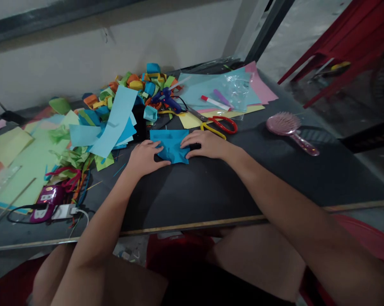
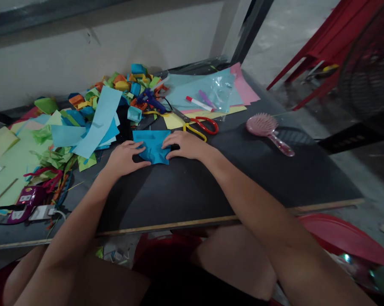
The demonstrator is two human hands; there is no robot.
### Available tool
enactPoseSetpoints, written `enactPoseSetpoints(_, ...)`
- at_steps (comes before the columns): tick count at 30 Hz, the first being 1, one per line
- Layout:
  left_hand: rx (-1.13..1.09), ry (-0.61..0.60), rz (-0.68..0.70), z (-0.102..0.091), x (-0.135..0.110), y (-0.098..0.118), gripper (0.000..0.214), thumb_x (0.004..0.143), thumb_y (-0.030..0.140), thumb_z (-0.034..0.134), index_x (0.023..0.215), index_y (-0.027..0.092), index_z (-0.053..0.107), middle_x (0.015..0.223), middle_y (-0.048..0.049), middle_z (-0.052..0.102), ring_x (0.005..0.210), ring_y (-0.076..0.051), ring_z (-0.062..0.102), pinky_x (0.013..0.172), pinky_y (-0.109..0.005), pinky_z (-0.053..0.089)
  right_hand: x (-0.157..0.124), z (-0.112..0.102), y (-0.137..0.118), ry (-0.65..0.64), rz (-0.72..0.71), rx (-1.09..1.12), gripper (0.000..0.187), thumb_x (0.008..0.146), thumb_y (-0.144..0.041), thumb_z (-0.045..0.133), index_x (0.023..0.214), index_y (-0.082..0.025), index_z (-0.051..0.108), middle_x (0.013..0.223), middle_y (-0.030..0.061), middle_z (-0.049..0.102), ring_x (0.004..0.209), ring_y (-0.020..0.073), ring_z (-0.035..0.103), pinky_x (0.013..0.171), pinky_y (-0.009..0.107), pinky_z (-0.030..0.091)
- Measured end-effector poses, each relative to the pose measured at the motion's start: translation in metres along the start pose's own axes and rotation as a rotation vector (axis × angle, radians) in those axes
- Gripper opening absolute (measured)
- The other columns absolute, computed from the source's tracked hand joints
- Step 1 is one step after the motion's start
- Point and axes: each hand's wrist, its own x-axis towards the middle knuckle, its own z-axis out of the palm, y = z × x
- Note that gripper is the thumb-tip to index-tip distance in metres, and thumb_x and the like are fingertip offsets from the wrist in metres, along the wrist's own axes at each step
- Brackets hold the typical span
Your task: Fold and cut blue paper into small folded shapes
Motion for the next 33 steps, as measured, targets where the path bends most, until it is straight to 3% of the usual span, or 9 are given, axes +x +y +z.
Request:
enactPoseSetpoints(5,0.132,0.009,-0.010,0.002,-0.001,0.017,0.083,0.082,0.071,0.050,0.132,0.005,0.058,0.136,-0.0220,0.058,0.133,-0.038,0.048,0.116,-0.061,0.025,0.002,0.006,-0.002,0.065,-0.022,-0.013,0.024,0.084,-0.041,0.069,0.101,-0.026,0.076,0.109,0.0060,0.074,0.104,0.0252,0.064,0.095,0.042,0.047)
enactPoseSetpoints(8,0.162,0.030,0.022,0.005,-0.001,0.025,0.059,0.093,0.048,0.046,0.135,0.007,0.055,0.140,-0.0205,0.055,0.131,-0.033,0.052,0.116,-0.054,0.031,0.002,0.006,-0.004,0.089,-0.025,0.002,0.027,0.084,-0.043,0.069,0.102,-0.025,0.076,0.109,0.0072,0.073,0.105,0.0255,0.064,0.096,0.043,0.047)
enactPoseSetpoints(11,0.132,0.027,0.008,0.006,-0.001,0.026,0.044,0.096,0.029,0.042,0.136,0.016,0.056,0.139,-0.0134,0.058,0.123,-0.029,0.059,0.099,-0.043,0.051,0.000,0.002,-0.008,0.068,-0.038,0.028,0.055,0.069,-0.051,0.080,0.118,-0.027,0.070,0.124,0.0081,0.068,0.117,0.0287,0.059,0.102,0.047,0.044)
enactPoseSetpoints(14,0.089,0.041,-0.038,0.007,0.000,0.024,0.042,0.097,0.029,0.039,0.133,0.018,0.059,0.131,-0.0107,0.065,0.119,-0.029,0.063,0.088,-0.041,0.056,-0.002,-0.003,-0.015,0.006,-0.024,-0.015,0.088,0.056,-0.052,0.087,0.135,-0.027,0.058,0.141,0.0094,0.057,0.129,0.0327,0.050,0.107,0.052,0.039)
enactPoseSetpoints(18,0.061,0.014,-0.030,0.007,0.001,0.023,0.039,0.097,0.028,0.043,0.131,0.019,0.060,0.137,-0.0100,0.060,0.126,-0.027,0.058,0.095,-0.040,0.054,-0.001,-0.003,-0.024,0.030,-0.034,-0.157,0.045,0.082,-0.025,0.068,0.127,-0.030,0.065,0.141,0.0033,0.058,0.127,0.0283,0.053,0.108,0.051,0.038)
enactPoseSetpoints(21,0.027,-0.010,0.016,0.007,0.000,0.022,0.042,0.097,0.034,0.045,0.133,0.015,0.058,0.145,-0.0139,0.052,0.136,-0.028,0.048,0.108,-0.041,0.045,0.001,0.000,-0.027,-0.019,-0.062,-0.188,0.042,0.083,-0.007,0.056,0.113,-0.032,0.073,0.128,-0.0014,0.067,0.118,0.0253,0.058,0.103,0.048,0.044)
enactPoseSetpoints(26,-0.117,-0.060,0.096,0.002,-0.003,0.009,0.068,0.091,0.062,0.044,0.137,0.013,0.054,0.152,-0.0162,0.042,0.141,-0.031,0.040,0.113,-0.046,0.038,0.000,-0.002,-0.023,-0.171,-0.043,-0.117,0.035,0.085,-0.011,0.058,0.107,-0.032,0.076,0.120,-0.0030,0.072,0.113,0.0233,0.060,0.094,0.040,0.050)
enactPoseSetpoints(29,-0.182,-0.016,0.051,0.001,-0.002,0.002,0.053,0.096,0.052,0.039,0.128,0.016,0.063,0.151,-0.0135,0.043,0.140,-0.028,0.043,0.113,-0.043,0.039,-0.002,-0.010,-0.022,-0.170,-0.018,-0.087,0.025,0.087,-0.018,0.060,0.101,-0.031,0.078,0.115,-0.0027,0.074,0.110,0.0224,0.063,0.094,0.039,0.050)
enactPoseSetpoints(33,-0.141,0.020,0.005,0.005,0.000,0.006,0.046,0.092,0.050,0.053,0.121,0.019,0.068,0.147,-0.0126,0.050,0.137,-0.030,0.047,0.109,-0.047,0.045,-0.007,-0.022,-0.024,-0.166,0.028,-0.096,0.020,0.087,-0.023,0.062,0.094,-0.030,0.079,0.104,-0.0009,0.077,0.097,0.0219,0.068,0.089,0.039,0.051)
